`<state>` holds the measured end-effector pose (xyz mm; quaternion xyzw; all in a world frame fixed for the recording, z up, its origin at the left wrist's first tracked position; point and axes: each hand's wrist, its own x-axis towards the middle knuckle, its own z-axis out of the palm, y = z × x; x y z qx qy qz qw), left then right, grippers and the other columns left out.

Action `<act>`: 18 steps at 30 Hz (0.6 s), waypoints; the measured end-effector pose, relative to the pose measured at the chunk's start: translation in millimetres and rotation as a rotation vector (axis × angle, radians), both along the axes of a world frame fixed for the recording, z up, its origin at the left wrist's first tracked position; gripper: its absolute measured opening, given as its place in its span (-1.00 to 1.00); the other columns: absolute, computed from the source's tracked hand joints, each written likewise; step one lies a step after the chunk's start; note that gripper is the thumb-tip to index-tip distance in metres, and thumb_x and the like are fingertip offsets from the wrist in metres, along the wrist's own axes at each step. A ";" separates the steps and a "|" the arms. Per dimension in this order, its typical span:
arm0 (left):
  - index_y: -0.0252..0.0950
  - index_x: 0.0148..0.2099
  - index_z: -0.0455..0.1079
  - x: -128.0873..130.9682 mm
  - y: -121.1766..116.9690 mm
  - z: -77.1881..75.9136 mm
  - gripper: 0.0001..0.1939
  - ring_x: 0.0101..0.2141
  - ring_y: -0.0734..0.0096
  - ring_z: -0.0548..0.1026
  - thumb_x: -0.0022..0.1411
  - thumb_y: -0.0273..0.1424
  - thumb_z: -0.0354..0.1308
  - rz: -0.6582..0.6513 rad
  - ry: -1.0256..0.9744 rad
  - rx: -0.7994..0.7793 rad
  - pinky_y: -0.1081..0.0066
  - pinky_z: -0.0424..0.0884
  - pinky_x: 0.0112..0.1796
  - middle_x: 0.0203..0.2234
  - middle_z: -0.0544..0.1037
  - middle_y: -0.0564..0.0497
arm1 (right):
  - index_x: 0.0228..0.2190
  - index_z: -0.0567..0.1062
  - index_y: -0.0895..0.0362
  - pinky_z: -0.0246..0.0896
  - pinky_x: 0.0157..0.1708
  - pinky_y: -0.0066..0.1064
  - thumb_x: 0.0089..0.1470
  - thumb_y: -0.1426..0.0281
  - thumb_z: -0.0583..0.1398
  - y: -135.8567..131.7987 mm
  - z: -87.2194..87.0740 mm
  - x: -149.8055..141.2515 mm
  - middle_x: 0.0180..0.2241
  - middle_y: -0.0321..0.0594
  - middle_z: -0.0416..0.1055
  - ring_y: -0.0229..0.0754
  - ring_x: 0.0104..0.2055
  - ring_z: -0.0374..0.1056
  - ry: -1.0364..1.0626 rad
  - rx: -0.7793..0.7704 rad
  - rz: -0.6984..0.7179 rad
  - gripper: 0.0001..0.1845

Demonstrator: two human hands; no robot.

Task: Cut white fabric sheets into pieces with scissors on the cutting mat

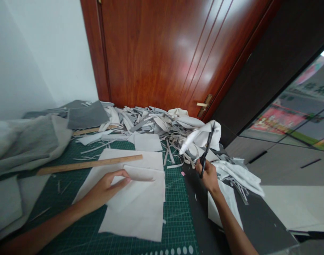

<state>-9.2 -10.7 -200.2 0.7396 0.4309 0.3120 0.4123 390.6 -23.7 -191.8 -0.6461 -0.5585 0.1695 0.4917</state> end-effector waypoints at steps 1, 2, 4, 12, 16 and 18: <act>-0.24 -0.24 0.49 0.1 -0.2 -0.7 -0.67 -0.20 0.17 0.55 0.38 -0.11 0.06 -0.003 -0.001 0.003 0.27 0.39 -0.04 -0.30 0.61 0.02 | -0.56 0.41 0.10 0.05 -0.52 -0.37 0.00 0.00 0.27 -2.6 5.6 -3.4 -0.62 -0.31 0.27 -0.23 -0.54 0.14 -0.022 0.013 -0.001 -0.57; -0.24 -0.24 0.49 0.4 -0.7 -1.3 -0.66 -0.20 0.17 0.55 0.38 -0.11 0.06 -0.003 -0.002 0.004 0.26 0.39 -0.04 -0.29 0.62 0.02 | -0.54 0.42 0.09 0.06 -0.51 -0.36 -0.02 0.01 0.28 -5.0 11.6 -7.4 -0.61 -0.32 0.27 -0.22 -0.53 0.15 -0.041 0.022 0.006 -0.59; -0.23 -0.24 0.48 1.3 -2.0 -1.7 -0.66 -0.20 0.16 0.55 0.39 -0.10 0.05 0.002 -0.002 0.001 0.24 0.40 -0.03 -0.29 0.62 0.01 | -0.52 0.42 0.09 0.09 -0.50 -0.36 -0.02 0.03 0.28 -8.9 23.9 -17.1 -0.60 -0.32 0.29 -0.21 -0.52 0.18 -0.071 0.025 0.044 -0.61; -0.21 -0.16 0.48 -37.8 17.7 42.6 -0.56 -0.32 0.16 0.55 0.32 0.05 0.05 0.396 -0.058 0.174 0.28 0.47 -0.33 -0.36 0.61 0.04 | -0.54 0.35 0.06 0.10 -0.45 -0.32 0.19 0.05 0.20 -24.8 57.4 -56.8 -0.60 -0.32 0.24 -0.21 -0.51 0.17 -0.022 0.063 0.347 -0.58; -0.15 -0.05 0.48 -100.7 37.7 75.5 -0.51 -0.08 -0.05 0.57 0.31 0.09 -0.01 0.773 0.034 0.309 0.11 0.47 -0.14 -0.25 0.62 0.04 | -0.52 0.33 0.05 0.11 -0.43 -0.31 0.22 0.07 0.20 -38.2 58.6 -69.8 -0.59 -0.32 0.24 -0.20 -0.51 0.16 0.050 0.016 0.460 -0.59; -0.15 0.05 0.47 -124.7 36.0 80.7 -0.48 0.08 -0.21 0.51 0.27 0.07 0.01 0.828 0.192 0.452 -0.06 0.40 0.03 -0.09 0.60 -0.02 | -0.51 0.32 0.05 0.09 -0.45 -0.32 0.23 0.08 0.20 -47.9 53.7 -76.1 -0.59 -0.33 0.22 -0.22 -0.52 0.15 0.109 -0.040 0.517 -0.60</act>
